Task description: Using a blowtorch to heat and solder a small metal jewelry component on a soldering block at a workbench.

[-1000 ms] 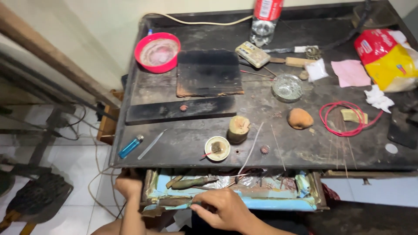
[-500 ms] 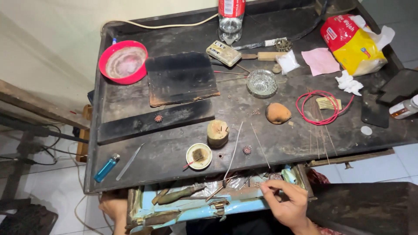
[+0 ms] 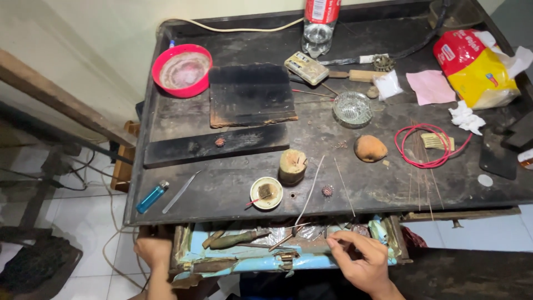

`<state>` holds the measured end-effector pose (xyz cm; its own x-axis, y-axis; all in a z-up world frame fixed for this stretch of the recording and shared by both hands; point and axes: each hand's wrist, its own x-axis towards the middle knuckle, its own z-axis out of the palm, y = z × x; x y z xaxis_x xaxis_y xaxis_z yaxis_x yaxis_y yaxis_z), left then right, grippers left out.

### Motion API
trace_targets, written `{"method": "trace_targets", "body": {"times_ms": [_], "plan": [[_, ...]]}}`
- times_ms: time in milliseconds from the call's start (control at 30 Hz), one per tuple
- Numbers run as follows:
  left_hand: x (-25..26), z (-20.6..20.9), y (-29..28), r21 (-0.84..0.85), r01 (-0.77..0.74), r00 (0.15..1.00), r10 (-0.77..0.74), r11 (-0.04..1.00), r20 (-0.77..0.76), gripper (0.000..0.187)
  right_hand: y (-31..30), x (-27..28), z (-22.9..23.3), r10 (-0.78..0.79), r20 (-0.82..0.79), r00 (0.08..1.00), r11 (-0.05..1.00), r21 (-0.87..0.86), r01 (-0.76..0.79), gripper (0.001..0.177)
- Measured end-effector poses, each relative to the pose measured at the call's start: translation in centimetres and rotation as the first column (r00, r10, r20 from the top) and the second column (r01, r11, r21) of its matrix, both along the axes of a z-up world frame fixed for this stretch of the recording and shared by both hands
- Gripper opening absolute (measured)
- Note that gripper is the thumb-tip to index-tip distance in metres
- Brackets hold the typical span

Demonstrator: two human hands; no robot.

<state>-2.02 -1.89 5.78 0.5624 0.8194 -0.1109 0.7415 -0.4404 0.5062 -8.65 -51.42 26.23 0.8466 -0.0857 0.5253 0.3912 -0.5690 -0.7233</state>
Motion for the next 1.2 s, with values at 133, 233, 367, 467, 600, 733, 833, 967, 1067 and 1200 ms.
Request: {"method": "trace_targets", "body": {"times_ms": [133,233,367,467,600,733,833,967,1067,1200], "plan": [[0.8,-1.3,1.7,0.219,0.278,0.922,-0.195,0.935,-0.334,0.060,-0.2,-0.5,-0.8,-0.022,-0.047,0.999,1.000,0.003,0.022,0.010],[0.9,1.3,0.8,0.059,0.260,0.964,-0.254,0.964,-0.083,0.068,-0.2,-0.4,-1.0,-0.061,-0.070,0.996,0.998,-0.026,0.060,0.011],[0.8,2.3,0.9,-0.008,0.240,0.963,-0.239,0.971,-0.125,0.049,-0.1,-0.6,-1.7,-0.058,-0.087,0.995,0.998,-0.042,0.054,0.010],[1.1,1.1,1.9,0.054,0.299,0.948,-0.290,0.953,-0.133,0.044,0.4,-0.6,-1.5,-0.110,-0.143,0.984,0.994,-0.036,0.105,0.010],[1.8,0.5,2.3,0.055,0.355,0.906,-0.329,0.933,-0.266,0.034,1.1,-0.7,-1.1,-0.173,-0.212,0.962,0.985,-0.043,0.168,0.008],[1.8,-0.9,4.2,0.161,0.459,0.834,-0.362,0.874,-0.417,0.021,2.6,-0.7,-0.4,-0.229,-0.197,0.953,0.971,0.018,0.237,0.006],[2.7,5.7,5.0,0.211,0.415,0.896,-0.358,0.885,-0.262,0.025,2.6,-0.4,0.2,-0.257,-0.182,0.949,0.966,-0.038,0.254,0.004],[9.2,10.2,7.5,-0.356,0.051,0.963,0.048,0.933,0.264,0.021,2.6,-0.8,0.7,-0.388,-0.559,0.733,0.918,-0.305,0.254,0.013],[15.6,5.6,9.5,-0.428,0.290,0.901,-0.093,0.856,0.425,0.032,4.0,-1.2,1.9,-0.319,-0.447,0.836,0.948,-0.150,0.281,0.008],[14.2,7.1,4.7,-0.587,0.348,0.911,-0.116,0.731,0.395,0.048,4.0,-1.2,2.0,-0.341,-0.522,0.782,0.940,-0.177,0.292,0.009]]}}
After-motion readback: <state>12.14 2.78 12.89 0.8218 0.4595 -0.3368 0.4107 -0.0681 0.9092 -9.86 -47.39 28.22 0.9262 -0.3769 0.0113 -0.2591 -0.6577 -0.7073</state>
